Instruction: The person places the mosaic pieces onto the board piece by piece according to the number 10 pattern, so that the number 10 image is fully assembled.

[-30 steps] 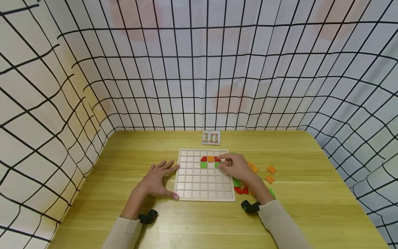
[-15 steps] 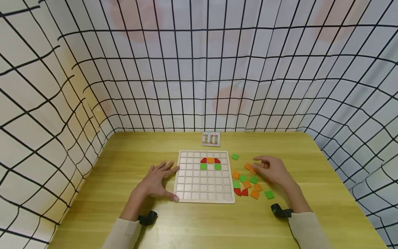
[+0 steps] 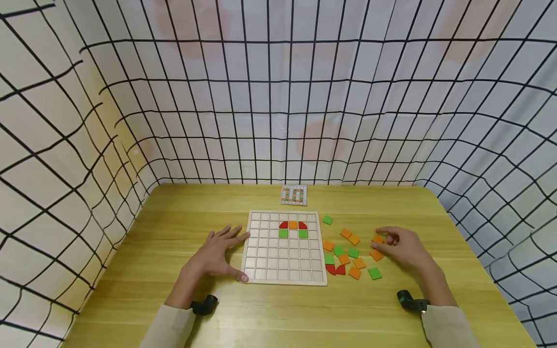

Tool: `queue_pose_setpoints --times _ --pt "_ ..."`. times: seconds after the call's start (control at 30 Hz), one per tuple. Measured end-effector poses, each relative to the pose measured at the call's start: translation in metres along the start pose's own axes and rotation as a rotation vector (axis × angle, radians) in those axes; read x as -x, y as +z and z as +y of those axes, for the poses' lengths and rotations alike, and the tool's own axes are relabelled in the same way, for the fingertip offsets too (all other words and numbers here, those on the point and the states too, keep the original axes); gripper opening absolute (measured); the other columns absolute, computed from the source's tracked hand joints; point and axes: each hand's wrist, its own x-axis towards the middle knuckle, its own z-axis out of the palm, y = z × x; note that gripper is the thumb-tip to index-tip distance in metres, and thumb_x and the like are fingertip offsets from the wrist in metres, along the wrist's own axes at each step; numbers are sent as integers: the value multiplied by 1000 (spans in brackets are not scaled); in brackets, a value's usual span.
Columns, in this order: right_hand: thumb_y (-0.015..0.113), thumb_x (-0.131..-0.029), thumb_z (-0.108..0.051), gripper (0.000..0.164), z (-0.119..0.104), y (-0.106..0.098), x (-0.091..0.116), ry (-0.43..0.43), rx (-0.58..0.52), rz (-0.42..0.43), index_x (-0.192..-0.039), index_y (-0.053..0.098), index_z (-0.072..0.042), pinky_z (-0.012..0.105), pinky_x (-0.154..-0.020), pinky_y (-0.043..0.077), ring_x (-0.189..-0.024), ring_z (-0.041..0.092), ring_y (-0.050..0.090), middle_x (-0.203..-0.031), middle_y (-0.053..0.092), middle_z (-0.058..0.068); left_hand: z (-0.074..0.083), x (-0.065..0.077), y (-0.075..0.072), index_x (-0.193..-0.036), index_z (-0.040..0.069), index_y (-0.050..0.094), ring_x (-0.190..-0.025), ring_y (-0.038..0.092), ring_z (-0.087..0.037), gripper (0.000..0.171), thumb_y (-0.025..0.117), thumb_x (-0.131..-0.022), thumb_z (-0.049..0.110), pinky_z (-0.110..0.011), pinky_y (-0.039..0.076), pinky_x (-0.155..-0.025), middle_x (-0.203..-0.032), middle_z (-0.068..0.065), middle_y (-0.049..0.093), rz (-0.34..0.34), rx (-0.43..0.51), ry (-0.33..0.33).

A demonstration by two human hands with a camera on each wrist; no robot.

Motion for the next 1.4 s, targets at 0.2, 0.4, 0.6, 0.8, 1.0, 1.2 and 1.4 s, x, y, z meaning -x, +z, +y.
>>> queue_pose_setpoints --times 0.2,0.4,0.6,0.8,1.0,1.2,1.4 --pt "76 -91 -51 56 5 -6 1 27 15 10 -126 71 -8 25 -66 43 -75 15 51 -85 58 3 1 0 0 -159 30 42 -158 17 -43 120 85 -58 79 -76 7 -121 -170 -8 28 -6 7 3" --pt "78 -89 -51 53 11 -9 2 31 54 16 -120 76 -8 25 -62 42 -74 15 50 -86 60 2 3 -2 0 -159 30 43 -158 18 -43 120 85 -57 79 -76 8 -121 -170 -8 28 -7 12 3" --pt "77 -93 -42 40 14 -6 1 -42 88 19 -115 76 -9 25 -62 41 -73 13 49 -85 59 -1 2 -1 0 -159 29 42 -158 18 -44 121 86 -57 78 -76 8 -121 -170 -9 28 -12 8 2" --pt "76 -95 -36 35 12 -4 -1 -71 73 34 -115 75 -8 25 -64 40 -75 13 47 -86 58 0 2 0 -2 -159 30 43 -158 17 -44 120 86 -57 77 -76 7 -121 -170 -9 28 -8 11 -9" --pt "72 -97 -41 39 7 -5 2 -42 45 53 -118 73 -8 25 -65 40 -77 14 48 -89 58 2 6 0 -4 -158 28 43 -158 18 -45 119 88 -58 75 -76 7 -121 -170 -10 28 0 22 8" --pt "72 -96 -45 41 -8 1 -4 -80 46 72 -121 72 -13 26 -72 46 -82 16 52 -92 62 0 7 2 -4 -159 28 43 -158 17 -44 120 88 -57 75 -76 7 -121 -170 -9 28 -9 26 -4" --pt "77 -95 -33 31 -35 12 -13 -198 22 81 -115 74 -10 25 -66 41 -74 13 49 -84 58 -2 4 3 -4 -158 28 43 -158 18 -44 120 87 -58 76 -76 8 -121 -170 -10 29 -4 15 1"
